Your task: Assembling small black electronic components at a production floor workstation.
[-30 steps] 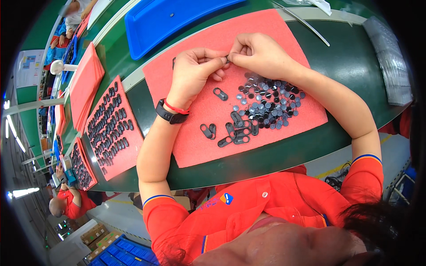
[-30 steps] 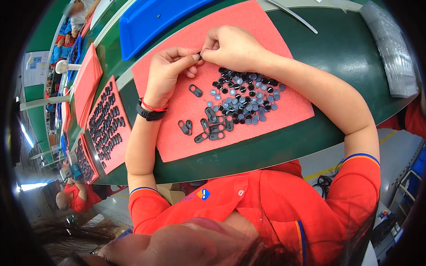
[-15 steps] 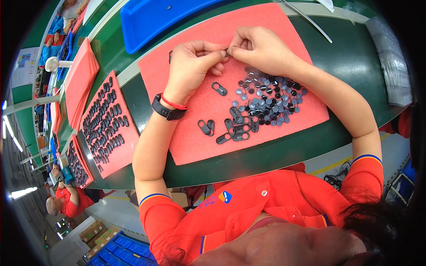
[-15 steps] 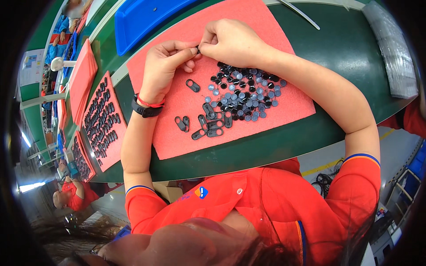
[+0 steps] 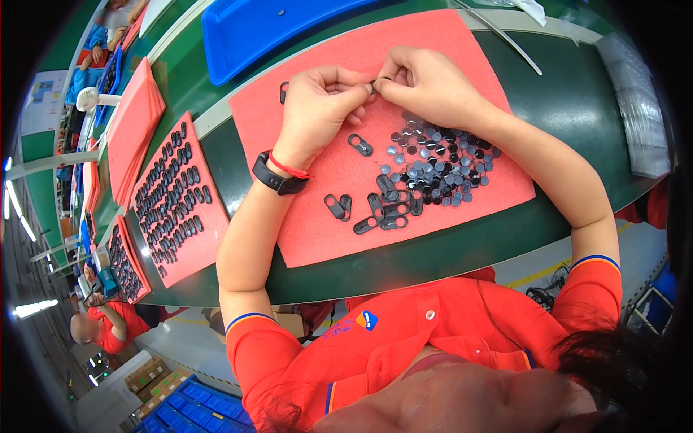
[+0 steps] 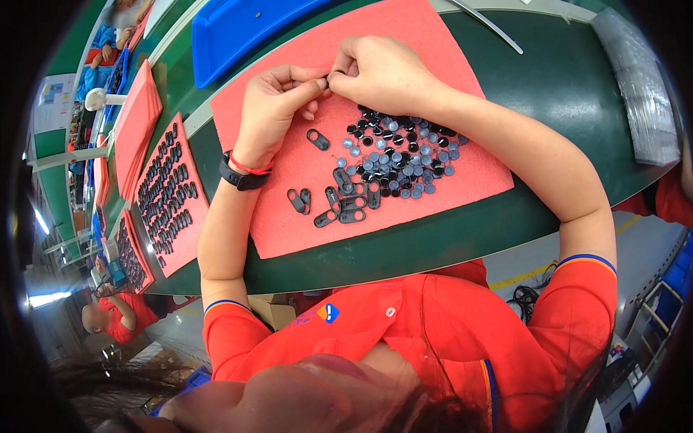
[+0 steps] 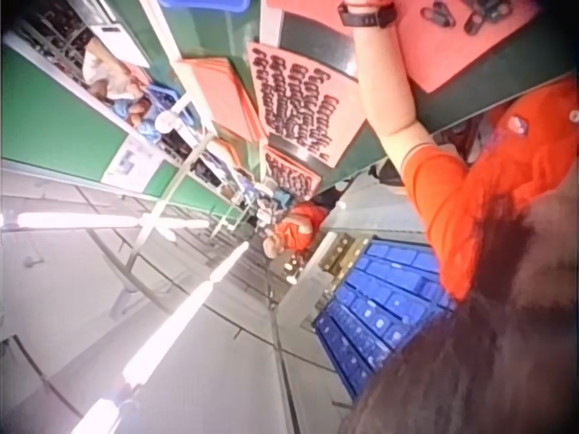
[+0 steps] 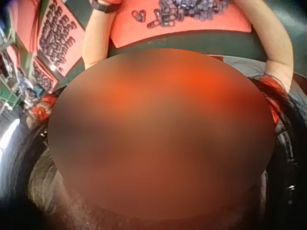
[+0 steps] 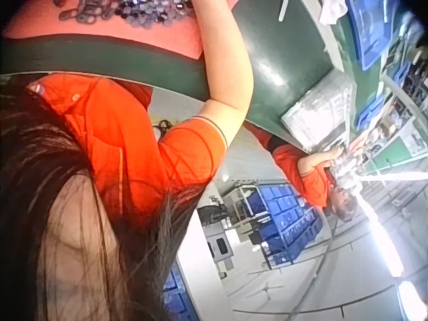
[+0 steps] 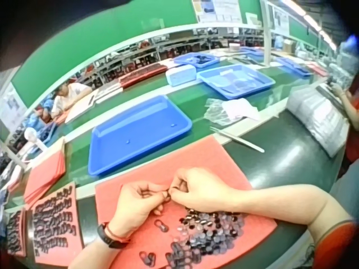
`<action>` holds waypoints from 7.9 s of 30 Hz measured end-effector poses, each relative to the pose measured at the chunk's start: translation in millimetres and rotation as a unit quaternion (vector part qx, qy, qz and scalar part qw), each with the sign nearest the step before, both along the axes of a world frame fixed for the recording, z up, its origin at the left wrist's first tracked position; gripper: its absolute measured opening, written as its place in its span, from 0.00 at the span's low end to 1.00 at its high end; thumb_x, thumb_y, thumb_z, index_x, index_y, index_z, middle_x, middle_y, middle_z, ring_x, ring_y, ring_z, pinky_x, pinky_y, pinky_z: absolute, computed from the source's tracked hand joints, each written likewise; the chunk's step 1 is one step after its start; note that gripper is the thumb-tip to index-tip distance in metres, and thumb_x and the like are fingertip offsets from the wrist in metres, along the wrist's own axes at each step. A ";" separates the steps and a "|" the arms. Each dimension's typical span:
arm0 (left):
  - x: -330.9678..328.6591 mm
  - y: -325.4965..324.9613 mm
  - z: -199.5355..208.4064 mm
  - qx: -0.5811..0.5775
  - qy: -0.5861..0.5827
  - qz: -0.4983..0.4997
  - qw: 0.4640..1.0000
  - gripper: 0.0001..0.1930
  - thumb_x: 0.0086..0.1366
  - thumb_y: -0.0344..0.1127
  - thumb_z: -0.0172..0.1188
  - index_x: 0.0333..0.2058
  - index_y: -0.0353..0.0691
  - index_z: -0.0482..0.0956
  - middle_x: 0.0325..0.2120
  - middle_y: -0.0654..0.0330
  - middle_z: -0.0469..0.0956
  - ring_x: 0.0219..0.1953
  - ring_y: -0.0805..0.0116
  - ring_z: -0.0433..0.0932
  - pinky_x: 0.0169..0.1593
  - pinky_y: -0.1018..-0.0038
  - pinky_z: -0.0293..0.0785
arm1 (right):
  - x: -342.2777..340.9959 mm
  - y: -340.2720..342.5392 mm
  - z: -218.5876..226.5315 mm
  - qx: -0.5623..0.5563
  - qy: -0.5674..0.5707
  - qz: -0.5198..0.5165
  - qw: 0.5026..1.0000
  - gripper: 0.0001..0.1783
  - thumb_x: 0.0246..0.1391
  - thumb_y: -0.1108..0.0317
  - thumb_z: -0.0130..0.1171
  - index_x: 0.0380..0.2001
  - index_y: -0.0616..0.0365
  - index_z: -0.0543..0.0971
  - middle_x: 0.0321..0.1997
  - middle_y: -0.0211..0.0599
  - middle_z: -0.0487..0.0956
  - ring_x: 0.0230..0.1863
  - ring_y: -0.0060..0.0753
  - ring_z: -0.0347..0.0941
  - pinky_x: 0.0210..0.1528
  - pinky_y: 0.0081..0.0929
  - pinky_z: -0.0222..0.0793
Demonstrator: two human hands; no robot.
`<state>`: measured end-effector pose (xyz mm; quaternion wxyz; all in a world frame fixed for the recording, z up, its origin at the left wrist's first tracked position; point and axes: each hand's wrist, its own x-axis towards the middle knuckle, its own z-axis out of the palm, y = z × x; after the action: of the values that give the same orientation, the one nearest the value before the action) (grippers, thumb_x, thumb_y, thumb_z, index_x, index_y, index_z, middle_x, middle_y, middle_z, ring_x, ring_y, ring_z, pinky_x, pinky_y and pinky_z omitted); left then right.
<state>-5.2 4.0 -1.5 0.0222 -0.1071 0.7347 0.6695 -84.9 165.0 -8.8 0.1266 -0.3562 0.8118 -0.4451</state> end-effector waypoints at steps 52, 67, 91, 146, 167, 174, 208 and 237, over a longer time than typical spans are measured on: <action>20.6 -18.3 4.8 -0.181 0.159 0.042 0.970 0.07 0.55 0.28 0.55 0.32 0.33 0.77 0.23 0.62 0.77 0.23 0.80 0.73 0.26 0.84 0.69 | 4.8 0.5 -1.2 -0.087 -0.114 0.023 0.989 0.11 0.54 0.64 0.53 0.31 0.62 0.75 0.23 0.26 0.72 0.19 0.13 0.63 0.19 0.12 0.57; 184.5 -149.1 65.4 -0.366 -0.039 0.163 0.915 0.03 0.53 0.24 0.57 0.28 0.32 0.77 0.22 0.64 0.77 0.23 0.81 0.74 0.26 0.85 0.69 | 2.2 2.7 -7.6 -0.118 -0.095 0.057 0.987 0.07 0.52 0.69 0.54 0.26 0.63 0.74 0.19 0.18 0.66 0.20 0.08 0.54 0.22 0.11 0.50; 63.3 -86.2 29.3 -0.439 0.140 0.065 0.885 0.08 0.49 0.33 0.63 0.27 0.35 0.79 0.24 0.57 0.78 0.27 0.72 0.77 0.32 0.78 0.73 | 9.0 6.4 11.1 -0.016 -0.007 0.060 0.998 0.08 0.48 0.68 0.57 0.26 0.63 0.76 0.20 0.25 0.72 0.20 0.11 0.60 0.22 0.14 0.57; -3.9 1.9 4.1 0.064 0.059 0.061 0.994 0.10 0.59 0.33 0.57 0.36 0.33 0.76 0.24 0.62 0.76 0.21 0.80 0.70 0.25 0.87 0.65 | 2.0 17.0 11.7 -0.188 -0.300 0.100 0.930 0.09 0.53 0.68 0.54 0.34 0.62 0.72 0.30 0.30 0.75 0.28 0.14 0.67 0.32 0.14 0.63; -5.4 3.6 3.0 0.094 0.054 0.026 0.994 0.11 0.59 0.27 0.53 0.39 0.25 0.71 0.30 0.51 0.78 0.30 0.68 0.79 0.30 0.80 0.77 | -1.1 12.2 5.6 -0.144 -0.091 0.000 0.985 0.07 0.48 0.73 0.57 0.32 0.63 0.77 0.30 0.28 0.77 0.28 0.11 0.69 0.31 0.11 0.64; -4.1 7.1 4.9 0.091 0.052 0.018 0.994 0.12 0.59 0.26 0.53 0.40 0.25 0.71 0.29 0.50 0.78 0.30 0.68 0.79 0.30 0.80 0.77 | 0.2 10.6 6.5 -0.136 -0.012 -0.036 0.990 0.06 0.47 0.71 0.59 0.29 0.61 0.79 0.27 0.27 0.76 0.22 0.11 0.62 0.25 0.12 0.59; -6.1 6.2 3.2 0.081 0.040 0.006 0.996 0.09 0.58 0.25 0.53 0.37 0.25 0.72 0.27 0.50 0.77 0.27 0.68 0.79 0.30 0.79 0.77 | 0.2 5.9 -0.9 -0.146 0.042 -0.032 0.988 0.08 0.49 0.69 0.58 0.27 0.65 0.76 0.25 0.30 0.74 0.20 0.13 0.63 0.23 0.15 0.59; -6.1 1.6 1.2 0.096 0.036 -0.005 0.995 0.09 0.58 0.26 0.55 0.37 0.28 0.74 0.27 0.54 0.78 0.25 0.74 0.77 0.30 0.83 0.74 | -8.6 8.0 3.9 -0.068 -0.043 0.024 0.996 0.11 0.52 0.68 0.54 0.32 0.66 0.75 0.28 0.35 0.78 0.30 0.17 0.72 0.32 0.17 0.67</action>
<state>-11.4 5.5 -0.3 0.0091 -0.0766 0.6676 0.7406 -93.6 173.0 -4.9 0.1480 -0.3641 0.7644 -0.5112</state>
